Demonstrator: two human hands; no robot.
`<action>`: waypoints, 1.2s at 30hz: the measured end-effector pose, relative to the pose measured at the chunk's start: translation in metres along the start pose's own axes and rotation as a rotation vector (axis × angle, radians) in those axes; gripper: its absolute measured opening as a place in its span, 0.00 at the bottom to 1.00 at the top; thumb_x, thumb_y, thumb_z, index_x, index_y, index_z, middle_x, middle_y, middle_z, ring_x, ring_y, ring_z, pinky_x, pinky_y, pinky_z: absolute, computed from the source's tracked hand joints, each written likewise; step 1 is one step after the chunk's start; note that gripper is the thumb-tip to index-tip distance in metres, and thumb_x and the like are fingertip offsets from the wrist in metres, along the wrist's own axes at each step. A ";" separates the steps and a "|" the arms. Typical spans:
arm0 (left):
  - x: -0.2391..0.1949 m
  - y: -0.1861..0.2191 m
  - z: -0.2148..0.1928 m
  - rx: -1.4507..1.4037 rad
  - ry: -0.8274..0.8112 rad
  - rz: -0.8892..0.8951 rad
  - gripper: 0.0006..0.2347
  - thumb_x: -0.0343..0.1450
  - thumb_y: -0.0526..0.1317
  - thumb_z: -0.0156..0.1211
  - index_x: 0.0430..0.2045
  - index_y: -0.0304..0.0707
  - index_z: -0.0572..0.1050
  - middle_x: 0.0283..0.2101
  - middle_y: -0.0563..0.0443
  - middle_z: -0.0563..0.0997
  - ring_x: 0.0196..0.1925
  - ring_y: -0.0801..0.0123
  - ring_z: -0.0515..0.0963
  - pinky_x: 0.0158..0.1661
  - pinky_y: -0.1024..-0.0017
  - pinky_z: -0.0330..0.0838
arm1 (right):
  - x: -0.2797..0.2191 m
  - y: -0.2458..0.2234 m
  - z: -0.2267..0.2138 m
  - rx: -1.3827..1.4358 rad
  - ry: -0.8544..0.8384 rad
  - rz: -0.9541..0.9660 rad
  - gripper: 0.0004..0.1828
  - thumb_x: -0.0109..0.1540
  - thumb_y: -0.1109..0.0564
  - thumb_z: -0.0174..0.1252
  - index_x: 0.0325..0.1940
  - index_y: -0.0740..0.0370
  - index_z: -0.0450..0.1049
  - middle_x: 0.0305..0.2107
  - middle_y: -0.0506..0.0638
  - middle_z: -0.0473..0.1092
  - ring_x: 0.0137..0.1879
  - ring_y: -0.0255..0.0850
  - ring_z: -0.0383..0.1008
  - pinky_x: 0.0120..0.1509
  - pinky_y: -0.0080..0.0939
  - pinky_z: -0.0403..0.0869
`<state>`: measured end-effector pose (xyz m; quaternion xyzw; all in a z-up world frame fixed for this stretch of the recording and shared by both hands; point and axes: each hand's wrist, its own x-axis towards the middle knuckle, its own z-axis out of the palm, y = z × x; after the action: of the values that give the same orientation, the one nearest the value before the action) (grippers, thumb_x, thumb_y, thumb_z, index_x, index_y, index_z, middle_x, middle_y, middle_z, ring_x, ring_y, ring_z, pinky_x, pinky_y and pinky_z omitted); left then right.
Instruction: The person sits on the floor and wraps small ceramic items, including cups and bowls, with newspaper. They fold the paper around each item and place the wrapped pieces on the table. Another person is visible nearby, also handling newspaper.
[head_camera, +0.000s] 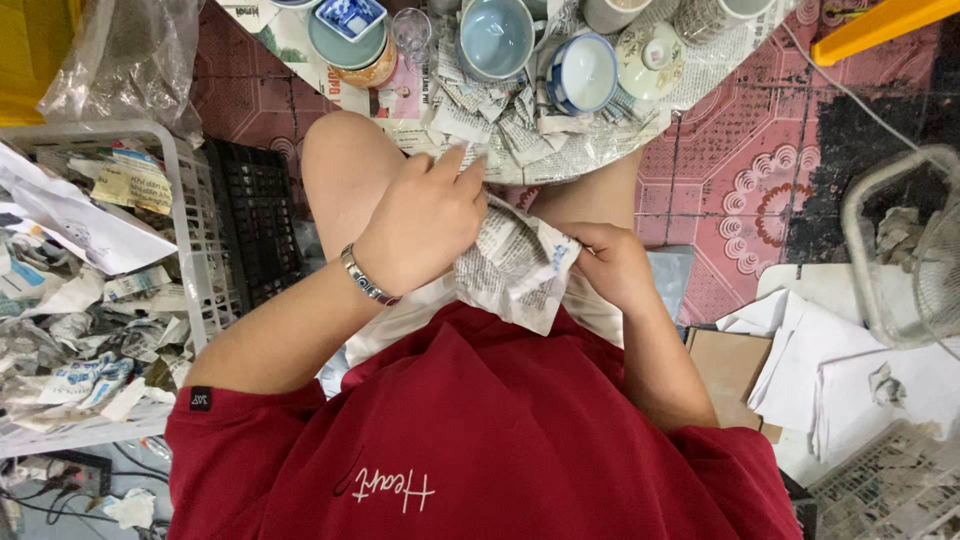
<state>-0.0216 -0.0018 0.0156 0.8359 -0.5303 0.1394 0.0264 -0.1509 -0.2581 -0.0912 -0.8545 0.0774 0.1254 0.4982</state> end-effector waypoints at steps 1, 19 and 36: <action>-0.003 -0.001 -0.001 -0.086 -0.078 -0.029 0.07 0.62 0.39 0.60 0.28 0.37 0.80 0.45 0.45 0.82 0.48 0.60 0.81 0.41 0.67 0.71 | 0.002 0.003 0.001 -0.070 -0.024 -0.009 0.15 0.62 0.65 0.61 0.53 0.57 0.81 0.39 0.53 0.80 0.43 0.39 0.82 0.48 0.37 0.76; -0.066 0.046 0.132 -1.700 0.103 -0.826 0.11 0.81 0.35 0.60 0.55 0.28 0.78 0.42 0.54 0.80 0.42 0.78 0.74 0.44 0.77 0.71 | 0.014 0.073 0.009 0.715 -0.074 -0.048 0.22 0.61 0.70 0.64 0.59 0.69 0.73 0.49 0.47 0.75 0.53 0.33 0.74 0.60 0.36 0.74; -0.055 0.056 0.125 -1.902 0.158 -0.694 0.12 0.78 0.28 0.52 0.56 0.30 0.74 0.54 0.52 0.81 0.55 0.76 0.79 0.57 0.76 0.72 | 0.004 0.010 -0.017 -0.098 0.165 -0.776 0.12 0.49 0.58 0.70 0.36 0.56 0.81 0.39 0.50 0.75 0.41 0.47 0.73 0.47 0.46 0.68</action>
<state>-0.0680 -0.0023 -0.1245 0.5645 -0.1463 -0.3008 0.7546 -0.1471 -0.2781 -0.0924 -0.8502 -0.2175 -0.1378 0.4592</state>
